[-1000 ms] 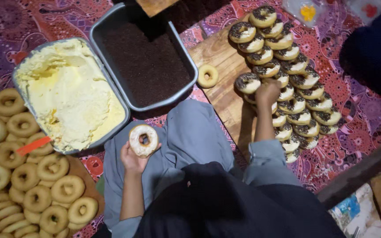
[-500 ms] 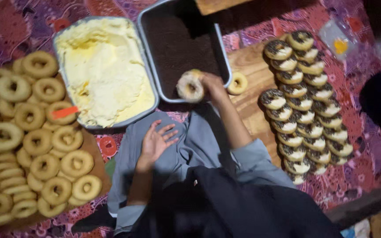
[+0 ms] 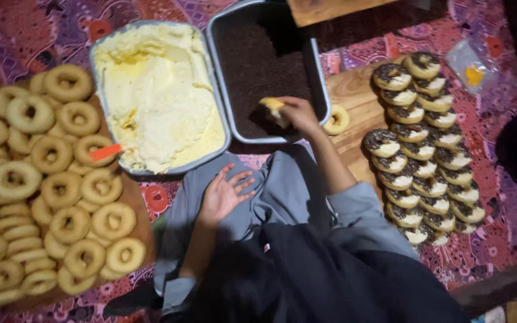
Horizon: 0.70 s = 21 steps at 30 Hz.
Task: The person dips donuts into a yellow cream and then into a dark topping, placing them on a wooden board. Later, the person uses a grater to sprinkle a white topping over the arranged donuts.
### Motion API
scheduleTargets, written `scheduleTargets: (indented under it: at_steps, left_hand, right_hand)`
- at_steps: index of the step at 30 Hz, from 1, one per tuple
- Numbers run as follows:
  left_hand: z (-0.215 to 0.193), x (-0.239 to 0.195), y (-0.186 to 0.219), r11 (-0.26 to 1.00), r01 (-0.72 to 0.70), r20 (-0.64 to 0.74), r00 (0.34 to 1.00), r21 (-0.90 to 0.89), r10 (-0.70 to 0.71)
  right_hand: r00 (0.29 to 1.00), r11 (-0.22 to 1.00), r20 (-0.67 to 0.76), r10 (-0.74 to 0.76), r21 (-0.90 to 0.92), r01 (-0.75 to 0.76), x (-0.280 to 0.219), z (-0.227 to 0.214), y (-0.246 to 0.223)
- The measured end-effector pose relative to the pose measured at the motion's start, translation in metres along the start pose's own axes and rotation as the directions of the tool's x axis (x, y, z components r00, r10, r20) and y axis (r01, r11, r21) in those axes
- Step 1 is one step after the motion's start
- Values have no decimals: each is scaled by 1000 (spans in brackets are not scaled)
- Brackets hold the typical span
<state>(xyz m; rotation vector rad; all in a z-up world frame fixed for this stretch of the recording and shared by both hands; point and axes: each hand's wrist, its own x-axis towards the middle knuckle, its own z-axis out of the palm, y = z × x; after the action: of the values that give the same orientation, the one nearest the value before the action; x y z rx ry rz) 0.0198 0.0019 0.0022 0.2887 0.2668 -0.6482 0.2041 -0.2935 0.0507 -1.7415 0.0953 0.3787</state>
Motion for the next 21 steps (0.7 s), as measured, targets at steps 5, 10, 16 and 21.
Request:
scheduleTargets:
  at_steps: [5, 10, 16, 21]
  left_hand:
    - [6, 1, -2, 999, -20, -13, 1000, 42, 21]
    - [11, 2, 0, 995, -16, -51, 998, 97, 22]
    - [26, 7, -4, 992, -18, -113, 993, 124, 32]
    - [28, 9, -4, 990, -35, -105, 993, 140, 50]
  right_hand:
    - [999, 361, 15, -28, 932, -4, -94, -74, 48]
    - [802, 569, -515, 302, 773, 281, -161, -165, 115]
    - [661, 905, -695, 283, 421, 56, -98, -243, 152]
    - [592, 749, -793, -142, -478, -460, -116, -261, 149]
